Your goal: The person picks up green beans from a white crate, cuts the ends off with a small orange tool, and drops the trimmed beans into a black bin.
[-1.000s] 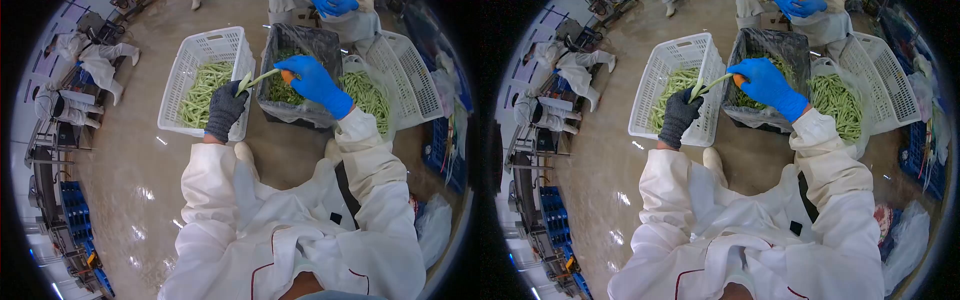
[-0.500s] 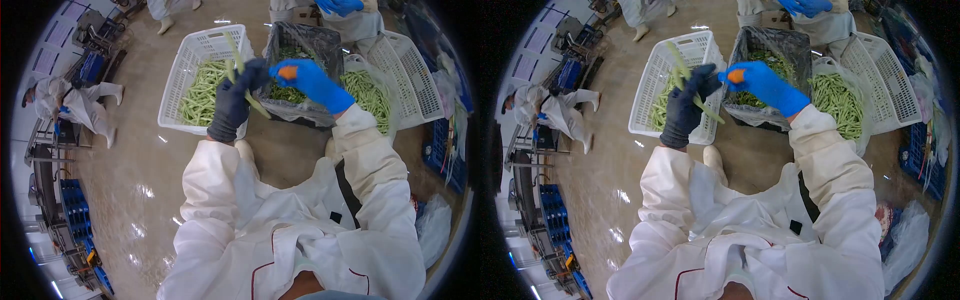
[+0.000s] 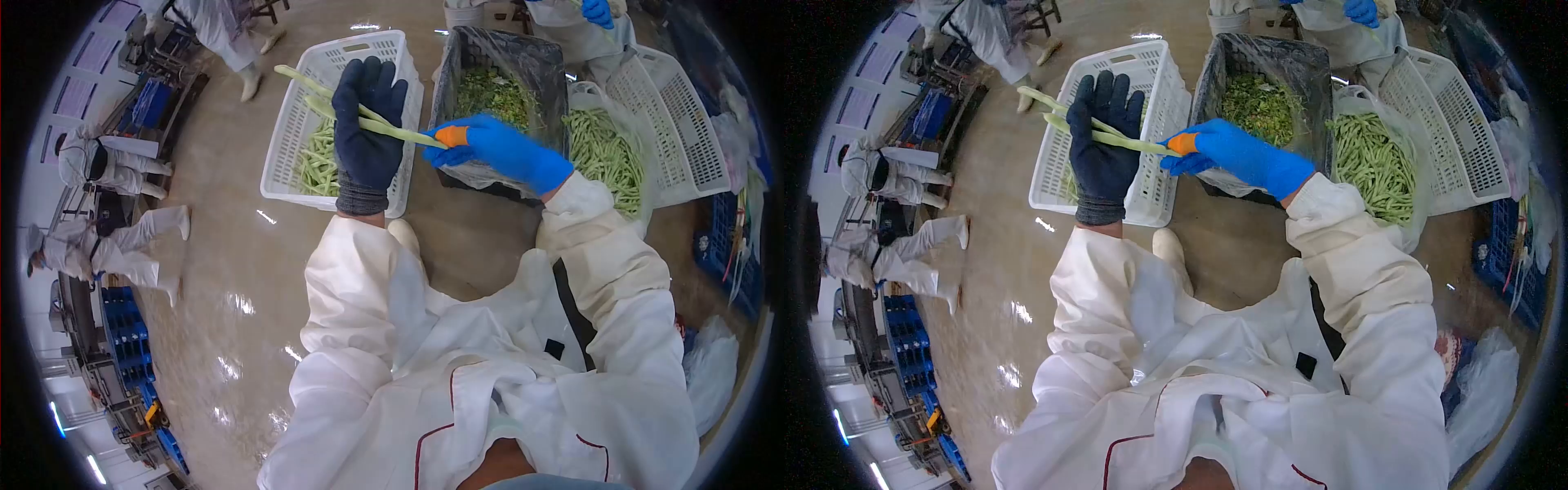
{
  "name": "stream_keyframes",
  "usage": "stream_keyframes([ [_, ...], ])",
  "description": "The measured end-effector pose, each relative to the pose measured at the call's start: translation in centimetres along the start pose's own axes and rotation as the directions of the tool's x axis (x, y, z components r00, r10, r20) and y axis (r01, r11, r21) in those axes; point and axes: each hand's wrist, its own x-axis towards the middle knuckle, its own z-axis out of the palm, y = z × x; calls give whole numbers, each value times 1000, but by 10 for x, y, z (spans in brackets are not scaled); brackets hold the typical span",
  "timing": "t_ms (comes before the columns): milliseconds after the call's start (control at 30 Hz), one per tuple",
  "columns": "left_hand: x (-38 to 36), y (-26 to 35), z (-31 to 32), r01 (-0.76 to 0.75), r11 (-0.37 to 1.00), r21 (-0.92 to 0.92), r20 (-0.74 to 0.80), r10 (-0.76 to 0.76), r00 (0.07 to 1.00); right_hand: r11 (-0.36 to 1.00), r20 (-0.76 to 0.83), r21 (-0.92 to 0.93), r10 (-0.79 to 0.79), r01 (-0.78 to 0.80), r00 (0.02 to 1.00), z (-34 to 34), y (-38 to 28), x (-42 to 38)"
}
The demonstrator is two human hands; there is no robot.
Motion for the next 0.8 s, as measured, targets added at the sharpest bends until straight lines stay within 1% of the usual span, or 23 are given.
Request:
stream_keyframes([
  [33, 0, -3, 0, 8, 1000, 22, 19, -8, 1000, 988, 53, -148, -44, 51, 998, 2, -1, 0],
  [67, -1, -6, -1, 15, 999, 44, 38, -17, 999, 996, 32, 76, 33, -36, 999, 6, 1, 2],
  [100, -1, -8, 2, 22, 998, 66, 56, -26, 998, 948, 28, 297, 114, -117, 993, 11, 5, 5],
  [133, -3, -9, 3, 51, 997, 59, 33, -53, 998, 843, 42, 504, 193, -188, 980, 13, 8, 6],
  [167, -4, -9, 5, 58, 996, 66, 42, -61, 997, 935, -36, 345, 107, -88, 994, 13, 10, 5],
  [200, -5, -9, 6, 66, 995, 72, 50, -70, 996, 986, -97, 168, 7, 9, 995, 13, 11, 4],
  [267, -4, -10, 3, 90, 991, 94, 75, -97, 992, 994, -152, 101, -36, 51, 988, 10, 13, 3],
  [333, -2, -9, -2, 118, 985, 127, 109, -132, 985, 942, -151, 334, 96, -41, 984, 1, 12, 6],
  [433, -3, -8, -2, 106, 982, 153, 119, -125, 985, 913, -194, 403, 146, -57, 970, -1, 11, 7],
  [533, -5, -8, 4, 112, 986, 123, 127, -127, 984, 948, -154, 314, 96, -44, 983, -2, 13, 8],
  [633, -8, -7, 9, 146, 985, 91, 101, -155, 983, 945, -224, 326, 113, -35, 968, 2, 17, 10],
  [733, -8, -9, 8, 143, 986, 90, 122, -154, 981, 998, -211, 38, 53, -46, 976, -1, 14, 10],
  [800, -8, -9, 8, 130, 986, 101, 139, -144, 980, 1000, -189, -12, -28, 26, 982, -1, 15, 9],
])
